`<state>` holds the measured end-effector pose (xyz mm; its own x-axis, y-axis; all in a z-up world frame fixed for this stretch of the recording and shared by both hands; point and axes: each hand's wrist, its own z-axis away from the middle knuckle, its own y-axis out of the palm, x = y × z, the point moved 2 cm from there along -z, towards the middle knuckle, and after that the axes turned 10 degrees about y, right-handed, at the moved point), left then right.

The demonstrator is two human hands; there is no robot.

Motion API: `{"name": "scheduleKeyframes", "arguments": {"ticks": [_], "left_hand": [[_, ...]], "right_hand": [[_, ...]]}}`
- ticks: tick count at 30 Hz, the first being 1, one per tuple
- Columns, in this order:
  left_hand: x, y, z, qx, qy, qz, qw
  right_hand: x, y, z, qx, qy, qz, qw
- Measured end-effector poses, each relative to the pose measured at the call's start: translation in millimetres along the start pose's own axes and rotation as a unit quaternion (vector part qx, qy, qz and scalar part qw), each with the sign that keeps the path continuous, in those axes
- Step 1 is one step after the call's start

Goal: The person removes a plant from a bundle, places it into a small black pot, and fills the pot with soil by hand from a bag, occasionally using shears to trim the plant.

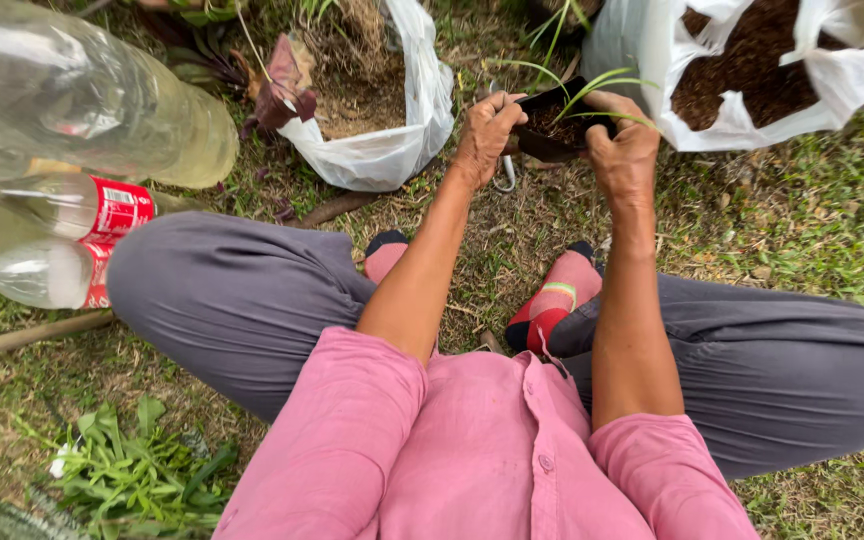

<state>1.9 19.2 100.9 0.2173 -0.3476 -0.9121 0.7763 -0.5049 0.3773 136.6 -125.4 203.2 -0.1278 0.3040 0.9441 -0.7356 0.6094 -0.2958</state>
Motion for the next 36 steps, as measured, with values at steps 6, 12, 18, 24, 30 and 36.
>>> {"name": "scheduleKeyframes", "arguments": {"ticks": [6,12,18,24,30,36], "left_hand": [[-107,54,20,0.039,0.096,0.041,0.994],[-95,65,27,0.033,0.11,-0.021,0.993],[-16,26,30,0.002,0.25,-0.412,0.876],[-54,39,54,0.049,0.266,-0.498,0.824],[-98,59,71,0.088,0.21,-0.519,0.824],[-99,69,81,0.072,0.248,-0.556,0.79]], "right_hand": [[104,-63,30,-0.037,-0.142,-0.119,0.982],[19,34,33,0.087,0.096,-0.66,0.74],[-102,52,9,0.135,0.095,-0.718,0.676],[-146,54,-8,0.137,0.171,-0.744,0.632],[-87,56,7,0.123,0.171,-0.842,0.496],[-77,68,10,0.162,0.043,-0.73,0.662]]}}
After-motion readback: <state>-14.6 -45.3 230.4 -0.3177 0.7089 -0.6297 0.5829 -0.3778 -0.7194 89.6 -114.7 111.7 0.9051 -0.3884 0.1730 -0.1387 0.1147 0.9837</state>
